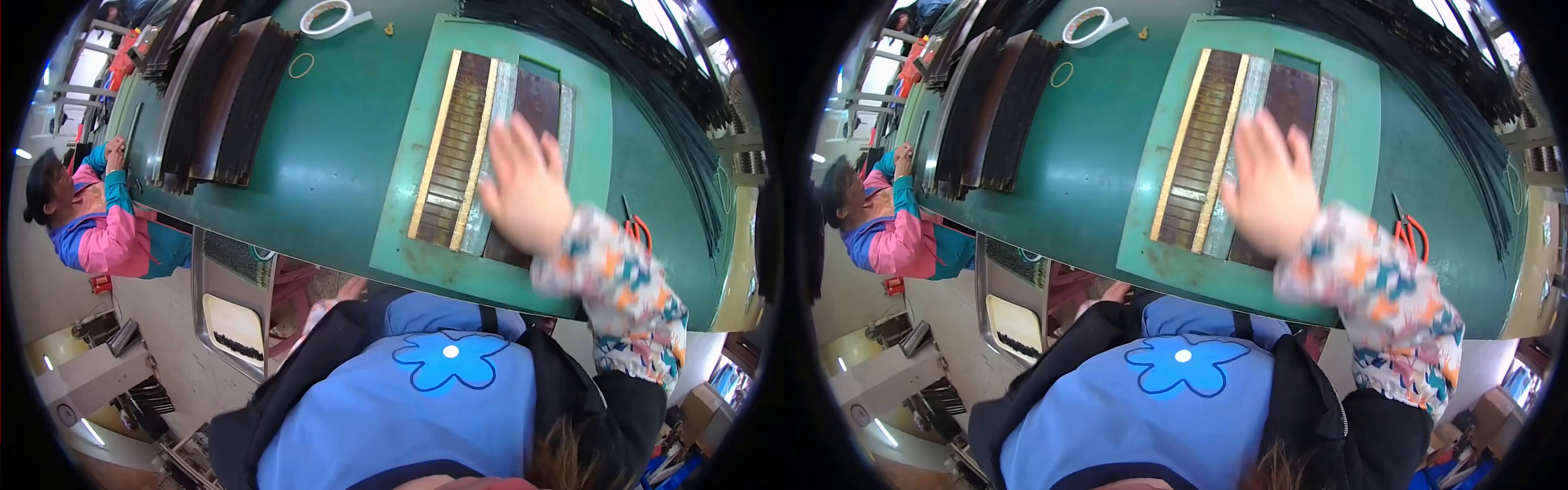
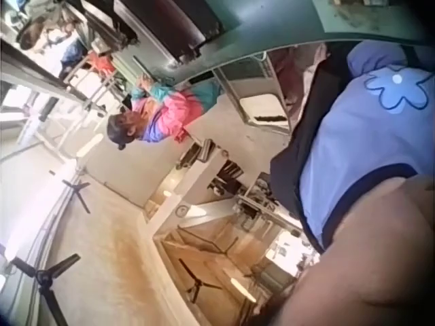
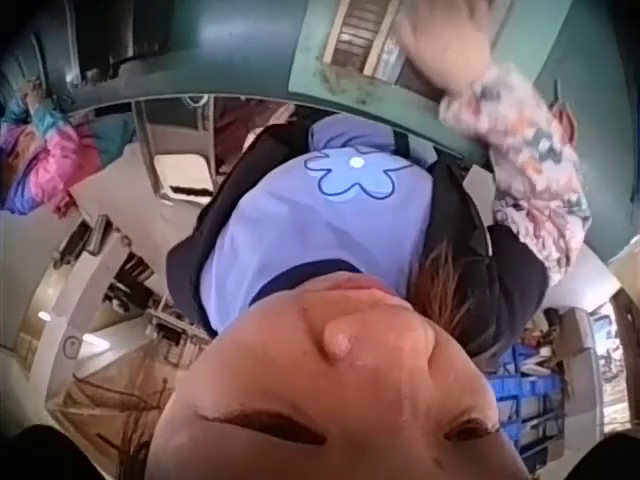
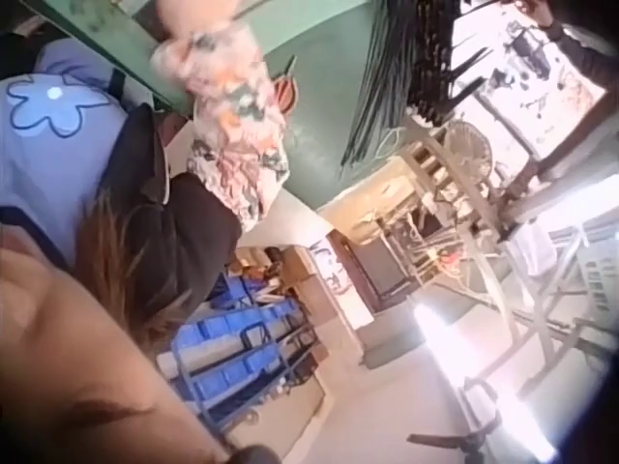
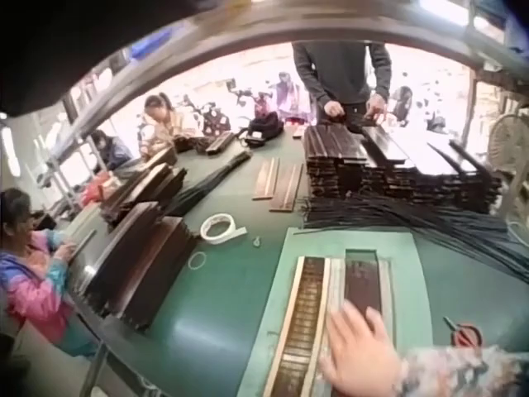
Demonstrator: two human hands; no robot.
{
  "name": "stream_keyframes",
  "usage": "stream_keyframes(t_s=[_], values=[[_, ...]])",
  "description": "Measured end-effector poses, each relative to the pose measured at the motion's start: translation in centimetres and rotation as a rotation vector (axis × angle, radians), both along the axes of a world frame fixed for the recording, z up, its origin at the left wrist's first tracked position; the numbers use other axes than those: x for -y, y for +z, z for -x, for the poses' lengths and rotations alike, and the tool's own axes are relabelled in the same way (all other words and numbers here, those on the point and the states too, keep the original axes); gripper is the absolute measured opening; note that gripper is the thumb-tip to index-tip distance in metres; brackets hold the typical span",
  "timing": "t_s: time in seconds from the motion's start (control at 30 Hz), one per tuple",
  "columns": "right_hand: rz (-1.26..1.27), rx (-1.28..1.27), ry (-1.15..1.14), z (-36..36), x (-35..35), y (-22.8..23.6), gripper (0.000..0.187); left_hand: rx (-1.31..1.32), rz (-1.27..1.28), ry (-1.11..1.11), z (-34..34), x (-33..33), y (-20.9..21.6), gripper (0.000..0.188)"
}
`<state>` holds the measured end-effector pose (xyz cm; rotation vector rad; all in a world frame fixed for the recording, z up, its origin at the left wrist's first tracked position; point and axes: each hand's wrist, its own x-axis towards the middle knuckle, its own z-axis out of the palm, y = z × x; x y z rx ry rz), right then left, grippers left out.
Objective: Threading individual wires through a slot-based jig to organize and assemble a wire harness.
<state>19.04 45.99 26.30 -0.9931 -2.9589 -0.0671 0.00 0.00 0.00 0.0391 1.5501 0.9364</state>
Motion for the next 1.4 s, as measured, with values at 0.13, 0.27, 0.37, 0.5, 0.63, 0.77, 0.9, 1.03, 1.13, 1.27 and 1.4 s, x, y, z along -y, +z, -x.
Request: stream_keyframes(t_s=[0.13, 0.27, 0.37, 0.5, 0.63, 0.77, 0.9, 1.03, 1.13, 1.27, 1.4], values=[[0.241, -0.111, 0.144, -2.2, 1.5, 3.1, 0.046, -0.094, -0.318, -0.258, 2.6, -13.2, 16.7, 0.041], [0.04, -0.288, -0.008, 1.0, -10.0, -0.7, 0.027, -0.342, -0.95, -0.529, 3.5, -20.0, 26.0, 0.029], [-0.081, -0.202, -0.08, 2.0, -11.3, -1.1, 0.029, -1.115, -0.861, -0.573, 0.9, -27.5, 27.2, 0.044], [-0.158, 0.012, 0.103, -0.5, 0.5, -0.3, 0.049, -1.357, -0.611, -0.596, -2.2, -29.7, 23.5, 0.064], [0.561, -0.087, 0.557, -7.9, 8.9, 3.6, 0.038, -1.442, -0.55, -0.641, -3.3, -30.3, 23.3, 0.063], [0.033, -0.532, -0.194, -15.8, 3.3, 0.4, 0.031, -1.51, -0.509, -0.672, -3.8, -30.1, 23.0, 0.064], [-0.286, -0.457, -0.502, -21.8, 0.8, -2.3, 0.031, -1.503, -0.559, -0.692, -4.2, -31.3, 22.6, 0.061], [-0.207, -0.377, -0.506, -22.4, 0.7, -2.6, 0.033, -1.537, -0.529, -0.7, -4.2, -31.3, 23.0, 0.06], [-0.106, -0.39, -0.575, -20.9, 0.7, -0.8, 0.035, -1.543, -0.549, -0.712, -4.3, -30.0, 24.2, 0.061], [0.321, -0.847, -0.236, -10.8, 4.7, 4.6, 0.044, -0.697, -0.852, -0.629, -5.5, -31.2, 28.7, 0.054], [0.386, -0.876, 0.078, -2.7, 5.4, 4.4, 0.05, -0.016, -0.751, -0.263, -6.3, -33.5, 29.2, 0.043]])
